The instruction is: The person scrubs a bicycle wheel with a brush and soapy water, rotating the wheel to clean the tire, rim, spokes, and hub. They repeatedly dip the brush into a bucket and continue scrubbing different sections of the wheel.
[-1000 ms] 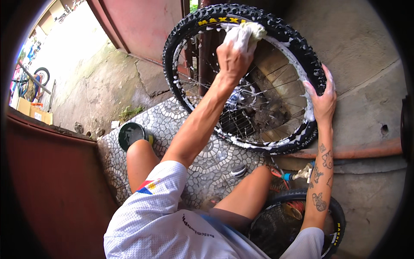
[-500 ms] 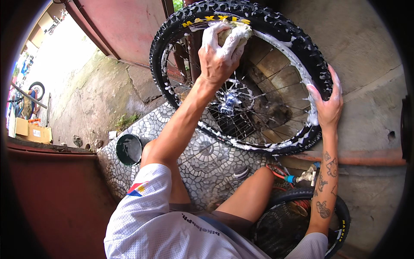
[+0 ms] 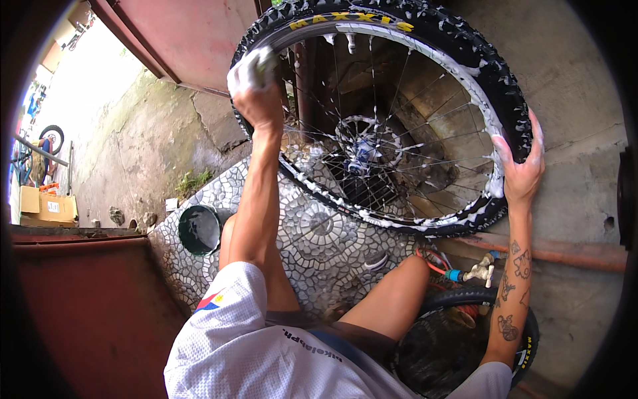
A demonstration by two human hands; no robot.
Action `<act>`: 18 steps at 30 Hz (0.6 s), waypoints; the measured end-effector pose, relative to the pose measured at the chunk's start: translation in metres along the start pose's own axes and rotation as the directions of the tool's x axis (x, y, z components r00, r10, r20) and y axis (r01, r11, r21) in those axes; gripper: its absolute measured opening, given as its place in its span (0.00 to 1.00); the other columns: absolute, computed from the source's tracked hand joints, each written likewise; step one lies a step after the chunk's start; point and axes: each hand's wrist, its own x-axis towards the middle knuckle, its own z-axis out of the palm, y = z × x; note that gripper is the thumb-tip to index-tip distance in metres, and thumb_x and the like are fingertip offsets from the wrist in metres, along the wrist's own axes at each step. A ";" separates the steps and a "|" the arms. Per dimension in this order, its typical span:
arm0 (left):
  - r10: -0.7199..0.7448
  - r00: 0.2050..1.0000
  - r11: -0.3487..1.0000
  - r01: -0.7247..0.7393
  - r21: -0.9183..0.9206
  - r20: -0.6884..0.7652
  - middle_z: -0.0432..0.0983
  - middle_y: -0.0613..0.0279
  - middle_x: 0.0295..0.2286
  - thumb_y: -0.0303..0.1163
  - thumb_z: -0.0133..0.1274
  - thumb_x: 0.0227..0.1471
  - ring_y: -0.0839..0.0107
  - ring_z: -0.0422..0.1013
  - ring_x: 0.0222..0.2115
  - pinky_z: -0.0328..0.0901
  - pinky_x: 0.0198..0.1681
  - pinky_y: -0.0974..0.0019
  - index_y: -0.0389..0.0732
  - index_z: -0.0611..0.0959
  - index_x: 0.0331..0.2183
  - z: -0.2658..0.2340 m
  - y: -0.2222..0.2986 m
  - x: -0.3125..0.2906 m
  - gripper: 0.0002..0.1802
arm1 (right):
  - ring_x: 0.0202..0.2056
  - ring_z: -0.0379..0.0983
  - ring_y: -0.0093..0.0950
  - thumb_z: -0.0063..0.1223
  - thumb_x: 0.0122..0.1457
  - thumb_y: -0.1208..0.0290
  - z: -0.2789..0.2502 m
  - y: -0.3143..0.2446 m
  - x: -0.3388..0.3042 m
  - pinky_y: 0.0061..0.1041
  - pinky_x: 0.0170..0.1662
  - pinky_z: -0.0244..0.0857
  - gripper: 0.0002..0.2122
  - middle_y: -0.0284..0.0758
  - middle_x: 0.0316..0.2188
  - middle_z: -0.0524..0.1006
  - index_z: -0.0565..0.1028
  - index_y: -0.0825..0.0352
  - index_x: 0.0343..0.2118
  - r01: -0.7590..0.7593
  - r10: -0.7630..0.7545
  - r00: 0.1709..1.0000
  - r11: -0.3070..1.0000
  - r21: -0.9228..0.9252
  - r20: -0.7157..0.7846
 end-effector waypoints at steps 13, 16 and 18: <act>-0.152 0.987 0.980 0.144 0.138 0.050 0.85 0.53 0.33 0.38 0.61 0.60 0.63 0.80 0.31 0.76 0.36 0.62 0.41 0.89 0.39 -0.009 -0.091 -0.042 0.11 | 0.60 0.72 0.41 0.71 0.56 0.63 0.003 0.008 -0.003 0.36 0.63 0.63 0.33 0.45 0.59 0.74 0.70 0.70 0.62 0.043 -0.045 0.998 0.998 -0.052 -0.034; 0.123 0.991 0.989 -0.126 0.072 0.053 0.83 0.53 0.29 0.35 0.65 0.55 0.61 0.79 0.28 0.74 0.35 0.57 0.39 0.88 0.37 0.006 -0.103 -0.041 0.11 | 0.58 0.73 0.38 0.71 0.57 0.64 0.004 0.010 -0.004 0.34 0.62 0.64 0.32 0.43 0.58 0.76 0.70 0.70 0.62 0.027 -0.031 0.998 0.997 -0.069 -0.051; 0.377 0.924 0.916 -0.360 0.178 -0.071 0.82 0.55 0.29 0.41 0.64 0.56 0.65 0.77 0.26 0.71 0.30 0.62 0.38 0.87 0.34 0.011 -0.109 -0.050 0.15 | 0.57 0.74 0.34 0.70 0.58 0.66 0.006 0.012 -0.005 0.32 0.61 0.64 0.30 0.41 0.57 0.76 0.71 0.70 0.61 0.043 -0.046 0.997 0.998 -0.044 -0.064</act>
